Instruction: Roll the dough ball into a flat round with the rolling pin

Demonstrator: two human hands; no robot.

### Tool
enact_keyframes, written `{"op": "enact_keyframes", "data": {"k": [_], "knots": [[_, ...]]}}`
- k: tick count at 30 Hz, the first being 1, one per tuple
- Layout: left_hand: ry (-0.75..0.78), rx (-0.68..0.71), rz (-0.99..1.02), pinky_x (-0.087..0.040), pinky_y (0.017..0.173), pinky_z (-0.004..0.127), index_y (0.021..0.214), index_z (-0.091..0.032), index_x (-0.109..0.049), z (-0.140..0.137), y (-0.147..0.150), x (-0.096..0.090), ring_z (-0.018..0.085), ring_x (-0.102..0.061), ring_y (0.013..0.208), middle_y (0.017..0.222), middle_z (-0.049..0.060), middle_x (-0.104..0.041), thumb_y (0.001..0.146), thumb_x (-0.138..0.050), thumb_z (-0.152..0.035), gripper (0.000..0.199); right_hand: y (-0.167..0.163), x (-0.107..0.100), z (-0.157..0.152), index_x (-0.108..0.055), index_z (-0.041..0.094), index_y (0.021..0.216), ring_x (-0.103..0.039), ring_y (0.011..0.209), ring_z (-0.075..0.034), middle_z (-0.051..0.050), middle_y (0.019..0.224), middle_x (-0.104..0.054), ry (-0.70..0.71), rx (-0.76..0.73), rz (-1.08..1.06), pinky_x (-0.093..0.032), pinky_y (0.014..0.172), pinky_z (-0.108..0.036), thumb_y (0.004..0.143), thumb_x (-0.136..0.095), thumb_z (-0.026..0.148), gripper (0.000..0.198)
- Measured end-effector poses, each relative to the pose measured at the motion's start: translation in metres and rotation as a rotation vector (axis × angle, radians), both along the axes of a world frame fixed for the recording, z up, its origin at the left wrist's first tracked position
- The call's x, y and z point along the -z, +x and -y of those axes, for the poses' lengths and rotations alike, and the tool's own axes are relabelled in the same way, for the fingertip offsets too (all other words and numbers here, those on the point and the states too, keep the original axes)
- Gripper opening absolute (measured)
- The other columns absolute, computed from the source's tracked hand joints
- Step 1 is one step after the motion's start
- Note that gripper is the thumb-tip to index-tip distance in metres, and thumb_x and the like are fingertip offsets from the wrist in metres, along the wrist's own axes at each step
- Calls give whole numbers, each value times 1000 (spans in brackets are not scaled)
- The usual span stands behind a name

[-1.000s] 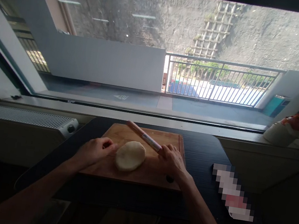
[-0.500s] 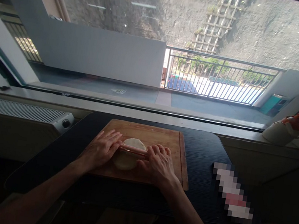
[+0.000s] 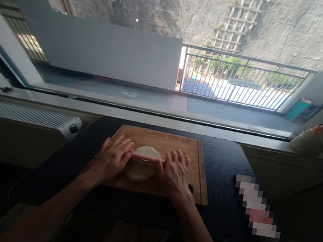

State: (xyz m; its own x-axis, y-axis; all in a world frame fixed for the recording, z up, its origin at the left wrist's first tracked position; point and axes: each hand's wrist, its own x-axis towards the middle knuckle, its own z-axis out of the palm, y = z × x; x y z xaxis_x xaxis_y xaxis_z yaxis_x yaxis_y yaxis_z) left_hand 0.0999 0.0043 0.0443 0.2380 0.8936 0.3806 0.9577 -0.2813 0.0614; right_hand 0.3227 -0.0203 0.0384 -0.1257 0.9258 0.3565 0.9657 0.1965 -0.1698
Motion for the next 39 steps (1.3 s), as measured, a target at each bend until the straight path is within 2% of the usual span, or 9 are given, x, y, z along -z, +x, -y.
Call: {"op": "enact_keyframes", "data": {"k": [3,8,14,17,20,25,31,36,39], "knots": [[0,-12,7,-16,109,52,124,-20,-53,2,1,0,24,-30,133,134,6,-49,92,-27,-39,45,0,0,1,-52,20,121,-32,128,-25,-7,129,-51,-14,16,1,-17,105,-44,93,-29,45,45],[25,15,3,-14,111,48,130,-20,-46,12,-2,5,22,-26,135,138,5,-44,92,-28,-39,46,1,5,15,-45,22,129,-26,132,-24,-6,136,-45,8,-43,-3,-14,107,-43,92,-32,47,48],[14,-51,19,-14,109,52,118,-22,-56,0,5,3,24,-32,132,130,5,-54,92,-26,-39,44,0,0,-2,-51,21,124,-22,133,-27,-9,137,-43,-51,48,8,-15,105,-48,93,-26,48,48],[11,-28,21,-15,110,50,123,-22,-52,9,2,4,23,-31,132,133,5,-50,91,-28,-39,43,1,3,10,-47,23,128,-21,134,-25,-7,139,-41,-24,-6,9,-14,107,-46,92,-28,48,47],[24,-21,13,-14,111,48,127,-21,-48,13,2,5,23,-28,134,136,5,-47,92,-28,-39,45,2,5,15,-44,24,130,-21,134,-24,-6,140,-39,-2,-28,5,-12,108,-44,91,-31,49,48],[20,-82,30,-13,109,53,119,-19,-55,2,9,3,25,-30,132,132,7,-52,92,-24,-40,46,0,2,-3,-53,22,122,-22,133,-27,-8,137,-44,-54,49,-6,-15,105,-48,92,-27,48,47],[48,-50,44,-13,110,50,125,-20,-50,15,5,7,23,-28,134,134,5,-49,92,-28,-39,45,1,8,16,-44,24,131,-22,133,-24,-6,140,-40,8,-20,4,-14,108,-44,91,-34,48,48],[59,-99,45,-12,109,54,121,-19,-54,2,11,5,26,-30,133,131,7,-52,92,-26,-40,46,0,2,-3,-52,22,124,-23,133,-27,-9,138,-42,-48,62,-1,-16,105,-49,92,-27,48,48],[58,-97,46,-13,109,53,123,-19,-53,7,11,6,26,-29,133,132,7,-52,91,-27,-40,46,0,2,2,-50,22,126,-23,133,-27,-8,138,-42,-47,46,5,-16,105,-49,92,-27,48,48]]}}
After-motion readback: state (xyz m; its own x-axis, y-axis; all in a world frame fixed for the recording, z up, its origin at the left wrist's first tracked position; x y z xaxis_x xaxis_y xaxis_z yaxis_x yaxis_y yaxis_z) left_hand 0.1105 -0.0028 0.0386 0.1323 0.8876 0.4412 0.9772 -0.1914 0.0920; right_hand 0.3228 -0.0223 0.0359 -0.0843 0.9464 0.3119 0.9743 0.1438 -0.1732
